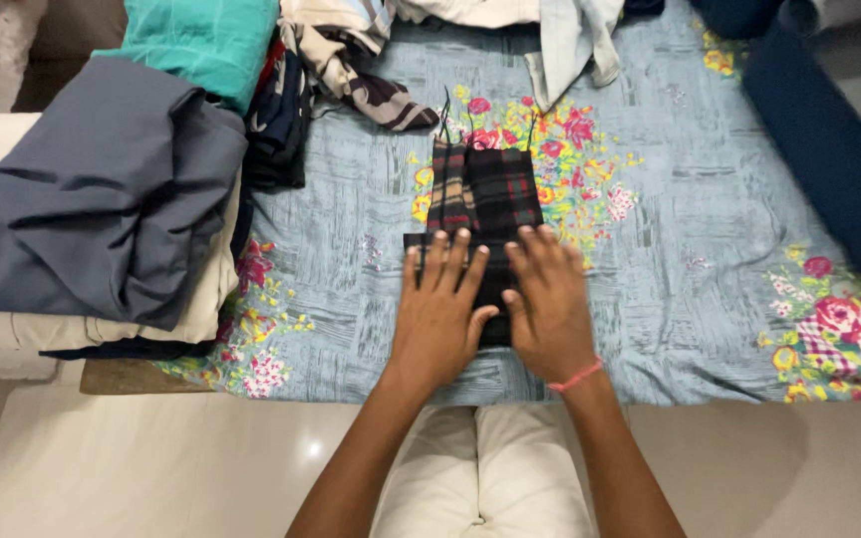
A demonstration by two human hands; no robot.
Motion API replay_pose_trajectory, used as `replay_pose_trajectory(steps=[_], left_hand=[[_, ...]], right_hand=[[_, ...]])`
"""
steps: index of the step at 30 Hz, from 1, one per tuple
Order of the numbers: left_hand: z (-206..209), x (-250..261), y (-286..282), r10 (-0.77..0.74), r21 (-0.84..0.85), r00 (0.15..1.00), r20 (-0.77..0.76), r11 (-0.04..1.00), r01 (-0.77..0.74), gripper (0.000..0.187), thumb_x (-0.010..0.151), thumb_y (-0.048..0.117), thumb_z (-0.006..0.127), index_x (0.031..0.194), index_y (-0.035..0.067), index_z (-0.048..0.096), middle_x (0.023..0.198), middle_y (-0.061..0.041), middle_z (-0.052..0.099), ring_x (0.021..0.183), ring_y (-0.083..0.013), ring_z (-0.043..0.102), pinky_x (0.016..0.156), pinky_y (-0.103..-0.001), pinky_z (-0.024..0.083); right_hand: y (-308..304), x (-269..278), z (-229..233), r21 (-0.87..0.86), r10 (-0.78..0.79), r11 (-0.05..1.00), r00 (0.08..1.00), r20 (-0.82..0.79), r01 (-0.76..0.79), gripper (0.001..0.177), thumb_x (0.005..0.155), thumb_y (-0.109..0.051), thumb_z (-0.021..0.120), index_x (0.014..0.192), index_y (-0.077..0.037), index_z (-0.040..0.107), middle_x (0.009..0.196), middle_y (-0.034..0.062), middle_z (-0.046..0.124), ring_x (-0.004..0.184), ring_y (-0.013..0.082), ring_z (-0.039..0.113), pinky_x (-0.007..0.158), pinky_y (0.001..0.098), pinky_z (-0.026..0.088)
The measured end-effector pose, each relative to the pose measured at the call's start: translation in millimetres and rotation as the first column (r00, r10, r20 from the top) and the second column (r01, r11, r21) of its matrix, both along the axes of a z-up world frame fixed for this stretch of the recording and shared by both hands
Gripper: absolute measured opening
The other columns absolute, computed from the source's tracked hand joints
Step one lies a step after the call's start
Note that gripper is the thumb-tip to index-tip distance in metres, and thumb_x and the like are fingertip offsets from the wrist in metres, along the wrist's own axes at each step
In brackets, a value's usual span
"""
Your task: The person buttons a teal checkered shirt laid flat on a bed, then folds it into a compact square. They place the folded shirt on a pile of other clothes and proceed to fold a plaid scarf, followed by a striped scarf, stacking them neatly.
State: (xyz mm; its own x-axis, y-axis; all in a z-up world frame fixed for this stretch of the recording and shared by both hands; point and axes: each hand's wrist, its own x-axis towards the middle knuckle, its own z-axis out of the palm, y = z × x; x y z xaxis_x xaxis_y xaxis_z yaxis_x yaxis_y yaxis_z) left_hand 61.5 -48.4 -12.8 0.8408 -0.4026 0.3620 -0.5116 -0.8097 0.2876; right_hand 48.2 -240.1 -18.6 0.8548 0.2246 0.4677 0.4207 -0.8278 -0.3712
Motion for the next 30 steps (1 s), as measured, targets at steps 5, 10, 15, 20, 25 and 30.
replay_pose_trajectory(steps=[5, 10, 15, 20, 25, 30], left_hand=[[-18, 14, 2, -0.070, -0.014, 0.986, -0.153, 0.998, 0.069, 0.074, 0.088, 0.043, 0.064, 0.150, 0.009, 0.045, 0.161, -0.020, 0.032, 0.151, -0.0397, 0.023, 0.119, -0.061, 0.014], [-21, 10, 7, -0.074, -0.059, 0.992, -0.106, 0.996, 0.068, 0.071, 0.090, 0.041, 0.064, 0.151, 0.009, 0.047, 0.162, -0.020, 0.034, 0.151, -0.0394, 0.026, 0.121, -0.059, 0.016], [-23, -16, 23, -0.197, -0.118, 0.979, 0.060, 0.972, 0.203, 0.064, 0.092, 0.041, 0.068, 0.141, 0.004, 0.054, 0.153, -0.020, 0.046, 0.147, -0.0390, 0.036, 0.122, -0.061, 0.021], [-28, -31, 32, -0.206, -0.074, 0.978, 0.012, 0.976, 0.206, 0.048, 0.089, 0.023, 0.068, 0.133, 0.004, 0.061, 0.143, -0.017, 0.056, 0.138, -0.0368, 0.046, 0.111, -0.057, 0.033], [-3, -32, 29, -0.165, -0.032, 0.986, 0.001, 0.986, 0.165, 0.055, 0.075, -0.003, 0.064, 0.130, 0.004, 0.065, 0.132, -0.015, 0.063, 0.129, -0.0327, 0.055, 0.107, -0.050, 0.040], [33, -47, 33, -0.136, -0.143, 0.981, -0.141, 0.983, 0.116, 0.046, 0.071, -0.004, 0.067, 0.116, 0.005, 0.069, 0.103, -0.012, 0.070, 0.107, -0.0310, 0.063, 0.110, -0.051, 0.037]], right_hand=[[8, 13, -31, -0.135, -0.021, 0.991, 0.987, -0.159, -0.001, 0.061, 0.097, -0.034, 0.054, 0.151, -0.005, 0.046, 0.161, 0.0177, 0.036, 0.149, 0.0406, 0.027, 0.118, 0.0602, 0.017], [4, 14, -41, -0.140, -0.013, 0.990, 0.988, -0.152, -0.009, 0.061, 0.099, -0.035, 0.053, 0.152, -0.006, 0.046, 0.163, 0.0165, 0.036, 0.152, 0.0396, 0.028, 0.121, 0.0604, 0.017], [-3, -20, -15, -0.048, 0.096, 0.994, 0.994, -0.043, -0.098, 0.055, 0.087, -0.032, 0.065, 0.136, -0.007, 0.057, 0.155, 0.0177, 0.043, 0.146, 0.0390, 0.035, 0.118, 0.0619, 0.017], [-13, -45, -11, 0.059, 0.168, 0.985, 0.984, -0.058, -0.164, 0.048, 0.082, -0.013, 0.073, 0.128, -0.005, 0.062, 0.141, 0.0140, 0.059, 0.135, 0.0353, 0.052, 0.113, 0.0503, 0.038], [-8, -45, -8, 0.104, 0.069, 0.993, 0.995, -0.072, -0.062, 0.035, 0.085, -0.004, 0.072, 0.119, -0.008, 0.066, 0.134, 0.0090, 0.067, 0.126, 0.0301, 0.063, 0.108, 0.0405, 0.049], [1, -61, 29, 0.168, 0.180, 0.971, 0.982, -0.059, -0.168, 0.050, 0.073, -0.002, 0.074, 0.121, 0.000, 0.064, 0.129, 0.0187, 0.065, 0.122, 0.0388, 0.059, 0.103, 0.0454, 0.046]])
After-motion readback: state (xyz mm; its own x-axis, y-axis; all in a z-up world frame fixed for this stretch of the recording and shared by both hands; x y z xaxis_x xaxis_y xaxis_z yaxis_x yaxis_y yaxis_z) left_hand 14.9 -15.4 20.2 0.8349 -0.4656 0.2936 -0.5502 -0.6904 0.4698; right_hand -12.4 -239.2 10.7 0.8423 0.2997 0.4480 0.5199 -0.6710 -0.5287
